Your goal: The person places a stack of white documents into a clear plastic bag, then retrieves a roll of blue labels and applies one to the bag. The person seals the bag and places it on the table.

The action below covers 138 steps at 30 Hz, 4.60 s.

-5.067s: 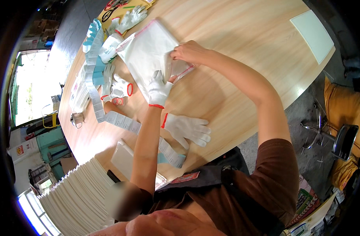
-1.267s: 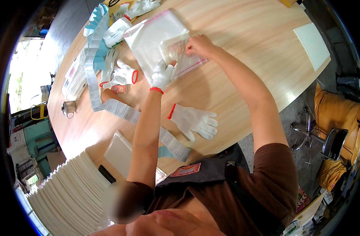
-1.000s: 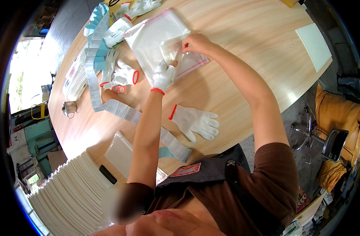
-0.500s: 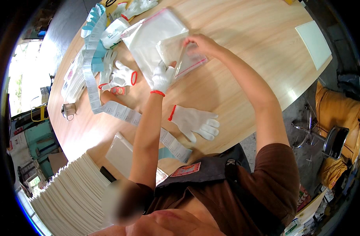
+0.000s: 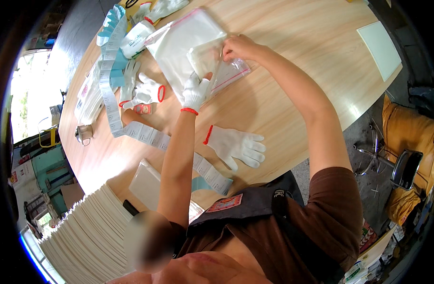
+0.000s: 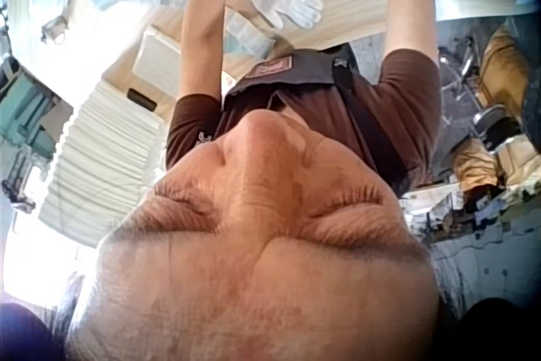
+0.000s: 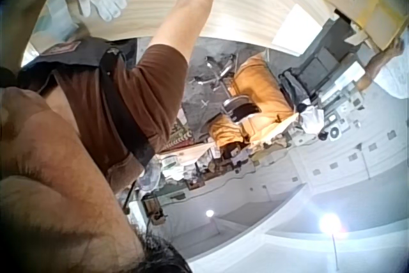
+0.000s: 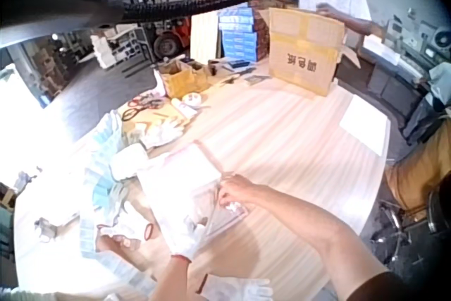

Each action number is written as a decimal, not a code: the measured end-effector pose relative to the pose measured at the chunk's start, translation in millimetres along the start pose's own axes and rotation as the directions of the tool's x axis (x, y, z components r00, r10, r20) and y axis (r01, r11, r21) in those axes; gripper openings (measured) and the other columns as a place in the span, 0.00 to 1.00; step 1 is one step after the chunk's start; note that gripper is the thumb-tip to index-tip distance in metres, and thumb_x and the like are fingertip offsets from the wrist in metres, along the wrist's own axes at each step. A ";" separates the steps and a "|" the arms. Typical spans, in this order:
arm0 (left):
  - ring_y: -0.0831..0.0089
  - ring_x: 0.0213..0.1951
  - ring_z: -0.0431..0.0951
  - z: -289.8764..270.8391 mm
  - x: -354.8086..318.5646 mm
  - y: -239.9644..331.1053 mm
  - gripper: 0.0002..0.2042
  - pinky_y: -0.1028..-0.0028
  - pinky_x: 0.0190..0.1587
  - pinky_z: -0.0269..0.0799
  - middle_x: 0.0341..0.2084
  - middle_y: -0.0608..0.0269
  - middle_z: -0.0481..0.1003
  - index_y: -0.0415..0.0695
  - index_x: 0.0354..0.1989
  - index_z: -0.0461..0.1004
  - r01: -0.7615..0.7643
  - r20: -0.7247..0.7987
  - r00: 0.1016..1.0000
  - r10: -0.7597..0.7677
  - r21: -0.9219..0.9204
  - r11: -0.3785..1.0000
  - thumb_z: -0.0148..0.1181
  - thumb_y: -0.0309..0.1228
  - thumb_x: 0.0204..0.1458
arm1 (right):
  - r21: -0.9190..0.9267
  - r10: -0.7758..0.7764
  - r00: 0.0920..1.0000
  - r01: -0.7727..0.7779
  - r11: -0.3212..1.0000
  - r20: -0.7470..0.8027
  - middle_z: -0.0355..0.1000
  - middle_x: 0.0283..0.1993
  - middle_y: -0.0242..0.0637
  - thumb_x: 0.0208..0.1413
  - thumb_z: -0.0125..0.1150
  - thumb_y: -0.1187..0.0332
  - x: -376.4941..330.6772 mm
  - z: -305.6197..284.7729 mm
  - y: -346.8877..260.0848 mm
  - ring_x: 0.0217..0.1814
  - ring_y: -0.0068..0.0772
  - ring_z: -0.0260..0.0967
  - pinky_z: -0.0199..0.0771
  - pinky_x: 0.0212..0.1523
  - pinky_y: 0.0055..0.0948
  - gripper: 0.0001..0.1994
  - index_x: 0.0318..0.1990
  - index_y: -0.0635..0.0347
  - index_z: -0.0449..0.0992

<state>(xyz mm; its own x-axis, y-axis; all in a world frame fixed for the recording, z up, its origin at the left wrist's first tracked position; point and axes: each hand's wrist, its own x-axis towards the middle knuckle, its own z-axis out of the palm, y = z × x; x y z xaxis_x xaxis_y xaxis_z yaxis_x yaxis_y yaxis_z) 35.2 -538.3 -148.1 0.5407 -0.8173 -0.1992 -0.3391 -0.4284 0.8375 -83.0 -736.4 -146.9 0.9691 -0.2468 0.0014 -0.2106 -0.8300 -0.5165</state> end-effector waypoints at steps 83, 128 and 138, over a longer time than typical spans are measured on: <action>0.69 0.39 0.74 -96.0 -282.7 13.7 0.18 0.71 0.41 0.71 0.39 0.57 0.71 0.36 0.49 0.64 0.294 0.242 0.956 -0.167 -0.746 0.598 0.54 0.29 0.50 | 0.629 0.342 0.905 -0.115 0.769 -0.252 0.70 0.28 0.32 0.55 0.51 0.73 -305.6 36.0 -257.9 0.27 0.17 0.64 0.66 0.27 0.19 0.08 0.40 0.68 0.71; 0.76 0.23 0.67 -59.9 -319.5 -147.4 0.09 0.80 0.22 0.59 0.23 0.65 0.65 0.44 0.24 0.59 0.320 0.205 0.944 -0.259 -0.760 0.566 0.47 0.14 0.40 | -0.061 -0.111 0.978 0.101 0.993 -0.179 0.58 0.57 0.40 0.37 0.65 0.62 -292.4 208.2 -369.0 0.59 0.43 0.54 0.55 0.58 0.41 0.31 0.53 0.49 0.61; 0.66 0.41 0.73 -64.1 -322.6 -126.2 0.11 0.69 0.43 0.71 0.40 0.55 0.69 0.40 0.42 0.65 0.413 0.295 0.894 -0.336 -0.833 0.367 0.45 0.21 0.50 | 0.256 0.121 0.945 -0.041 0.966 -0.304 0.69 0.48 0.38 0.50 0.54 0.69 -276.7 214.5 -365.2 0.50 0.40 0.66 0.66 0.49 0.31 0.17 0.50 0.52 0.69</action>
<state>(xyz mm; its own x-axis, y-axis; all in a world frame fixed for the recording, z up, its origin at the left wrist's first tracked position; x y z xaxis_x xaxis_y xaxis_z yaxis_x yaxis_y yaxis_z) -47.1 -195.9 -157.0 0.3702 -0.7006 -0.6100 0.7405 -0.1740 0.6492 -246.6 -257.8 -142.3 0.8512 -0.4856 0.1992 -0.2105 -0.6635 -0.7179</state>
